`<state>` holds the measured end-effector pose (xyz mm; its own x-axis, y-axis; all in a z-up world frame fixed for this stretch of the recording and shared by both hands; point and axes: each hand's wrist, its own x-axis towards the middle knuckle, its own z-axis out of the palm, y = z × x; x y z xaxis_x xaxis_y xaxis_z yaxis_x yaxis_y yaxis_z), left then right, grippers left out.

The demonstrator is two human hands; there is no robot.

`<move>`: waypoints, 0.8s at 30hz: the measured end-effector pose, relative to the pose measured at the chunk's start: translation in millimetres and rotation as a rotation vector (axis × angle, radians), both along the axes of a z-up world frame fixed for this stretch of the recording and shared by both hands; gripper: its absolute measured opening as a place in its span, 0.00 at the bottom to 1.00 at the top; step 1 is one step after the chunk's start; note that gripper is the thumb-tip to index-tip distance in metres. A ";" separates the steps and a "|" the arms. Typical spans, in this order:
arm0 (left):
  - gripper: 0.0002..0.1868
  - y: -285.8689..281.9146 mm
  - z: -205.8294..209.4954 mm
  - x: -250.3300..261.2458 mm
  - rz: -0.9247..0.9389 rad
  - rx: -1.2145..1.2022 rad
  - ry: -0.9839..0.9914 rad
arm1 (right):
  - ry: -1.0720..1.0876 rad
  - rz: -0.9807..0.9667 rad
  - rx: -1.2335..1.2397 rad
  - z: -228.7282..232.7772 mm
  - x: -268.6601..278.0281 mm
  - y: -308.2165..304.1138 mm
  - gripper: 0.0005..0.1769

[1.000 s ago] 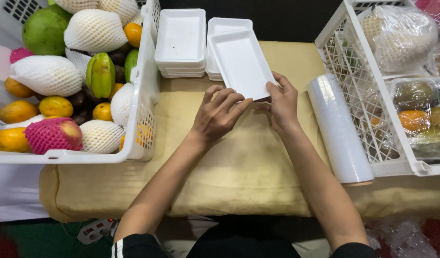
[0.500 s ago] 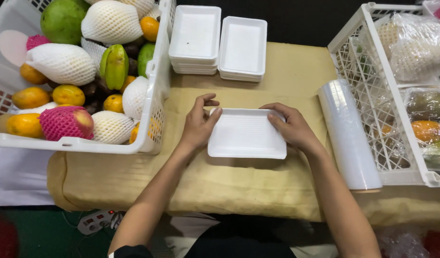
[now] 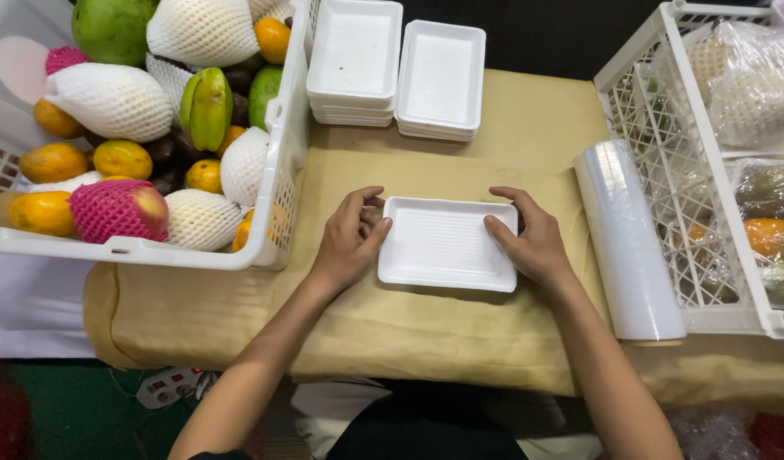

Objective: Wrapping fruits in plastic film for packaging

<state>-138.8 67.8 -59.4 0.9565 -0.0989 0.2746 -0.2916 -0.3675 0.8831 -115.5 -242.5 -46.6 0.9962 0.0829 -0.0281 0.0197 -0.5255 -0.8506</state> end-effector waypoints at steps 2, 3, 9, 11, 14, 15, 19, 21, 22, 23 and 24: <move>0.24 2.2 -8.1 6.1 0.004 -0.014 0.009 | -0.007 -0.011 0.106 -14.7 8.4 -5.4 0.23; 0.24 3.3 -11.5 10.6 0.008 -0.030 0.014 | -0.019 -0.021 0.210 -21.3 14.1 -8.0 0.20; 0.21 1.7 4.4 17.4 0.092 -0.085 -0.009 | -0.078 -0.032 0.224 -14.2 31.3 2.0 0.15; 0.21 5.7 1.3 24.3 0.113 -0.038 -0.028 | -0.123 -0.049 0.126 -10.4 29.3 10.5 0.16; 0.21 13.1 -14.3 30.9 0.145 0.029 -0.043 | -0.209 -0.065 0.040 -16.5 26.5 15.8 0.17; 0.22 15.8 -20.0 34.4 0.151 0.053 -0.050 | -0.260 -0.069 0.055 -19.6 26.8 16.2 0.17; 0.22 10.2 0.8 19.0 0.172 0.103 -0.069 | -0.329 -0.079 0.077 -20.1 22.4 16.6 0.17; 0.28 3.6 31.3 2.9 0.251 0.431 -0.155 | -0.350 -0.090 0.096 -19.4 23.6 17.3 0.16; 0.28 1.4 37.5 -3.1 0.257 0.431 -0.165 | -0.360 -0.085 0.099 -19.2 26.3 18.1 0.16; 0.27 -1.7 41.3 -13.4 0.255 0.479 -0.273 | -0.347 -0.094 0.112 -21.2 24.2 18.0 0.16; 0.27 -5.0 44.6 -23.4 0.252 0.527 -0.382 | -0.333 -0.103 0.126 -23.8 22.4 17.8 0.16</move>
